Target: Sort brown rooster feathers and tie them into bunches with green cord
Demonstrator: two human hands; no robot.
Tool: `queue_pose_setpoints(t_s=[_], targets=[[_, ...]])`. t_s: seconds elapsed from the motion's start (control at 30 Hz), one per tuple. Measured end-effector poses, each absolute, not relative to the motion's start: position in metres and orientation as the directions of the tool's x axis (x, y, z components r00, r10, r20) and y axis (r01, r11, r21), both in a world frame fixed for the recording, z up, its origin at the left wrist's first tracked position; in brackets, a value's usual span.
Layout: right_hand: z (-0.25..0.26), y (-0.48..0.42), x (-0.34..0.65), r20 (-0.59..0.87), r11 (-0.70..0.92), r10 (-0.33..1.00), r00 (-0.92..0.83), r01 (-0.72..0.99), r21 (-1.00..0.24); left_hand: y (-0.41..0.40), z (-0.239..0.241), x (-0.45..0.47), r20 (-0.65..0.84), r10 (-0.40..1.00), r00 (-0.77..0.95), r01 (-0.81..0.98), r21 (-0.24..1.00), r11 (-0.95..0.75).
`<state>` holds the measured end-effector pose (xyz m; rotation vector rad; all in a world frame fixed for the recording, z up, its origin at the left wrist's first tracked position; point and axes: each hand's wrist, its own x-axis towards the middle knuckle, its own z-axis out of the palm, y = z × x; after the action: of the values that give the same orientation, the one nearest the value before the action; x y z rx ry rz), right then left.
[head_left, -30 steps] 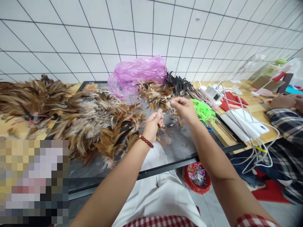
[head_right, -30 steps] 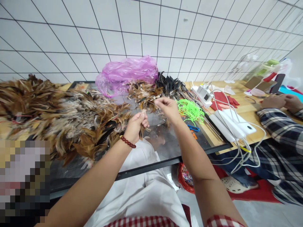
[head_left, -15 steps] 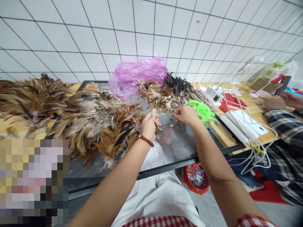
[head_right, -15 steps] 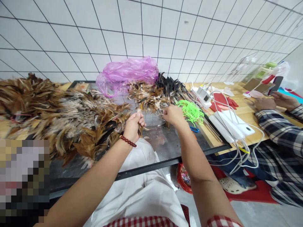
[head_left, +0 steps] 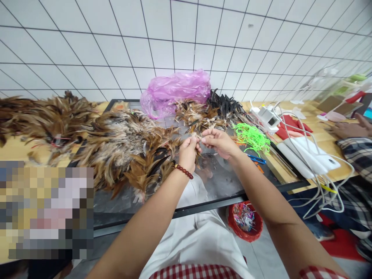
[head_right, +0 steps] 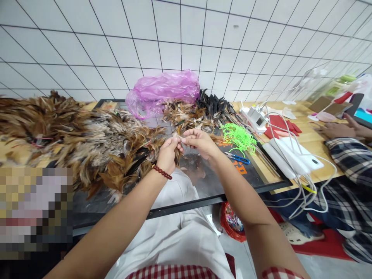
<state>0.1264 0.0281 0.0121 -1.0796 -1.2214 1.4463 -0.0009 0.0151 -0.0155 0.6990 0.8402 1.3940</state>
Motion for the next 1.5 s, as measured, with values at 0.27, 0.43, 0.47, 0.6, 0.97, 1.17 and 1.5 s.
queue_pose_setpoints(t_s=[0.27, 0.43, 0.47, 0.6, 0.97, 1.17, 1.5], targets=[[0.010, 0.027, 0.116, -0.087, -0.111, 0.988, -0.130, -0.185, -0.977, 0.015, -0.013, -0.002, -0.089, 0.991, 0.101, -0.605, 0.785, 0.133], [0.009, 0.028, 0.117, -0.142, -0.161, 0.981, -0.135, -0.144, -0.976, 0.015, -0.012, 0.001, -0.084, 0.990, 0.109, -0.597, 0.791, 0.133], [0.009, 0.028, 0.116, -0.143, -0.160, 0.980, -0.139, -0.119, -0.980, 0.015, -0.012, 0.002, -0.087, 0.993, 0.078, -0.577, 0.809, 0.116], [0.007, 0.027, 0.115, -0.069, -0.087, 0.980, -0.188, -0.087, -0.992, 0.018, -0.015, 0.001, -0.057, 0.998, -0.034, -0.472, 0.881, 0.035], [0.015, 0.026, 0.135, 0.060, -0.060, 0.878, -0.475, -0.233, -0.971, 0.009, -0.008, -0.003, -0.018, 0.930, 0.366, -0.501, 0.839, 0.214], [0.011, 0.029, 0.129, 0.077, -0.032, 0.941, -0.330, -0.314, -0.949, 0.008, -0.005, -0.005, -0.033, 0.925, 0.378, -0.549, 0.797, 0.253], [0.009, 0.031, 0.126, 0.036, -0.025, 0.962, -0.269, -0.222, -0.975, 0.006, -0.009, -0.004, 0.004, 0.921, 0.390, -0.517, 0.829, 0.215]])
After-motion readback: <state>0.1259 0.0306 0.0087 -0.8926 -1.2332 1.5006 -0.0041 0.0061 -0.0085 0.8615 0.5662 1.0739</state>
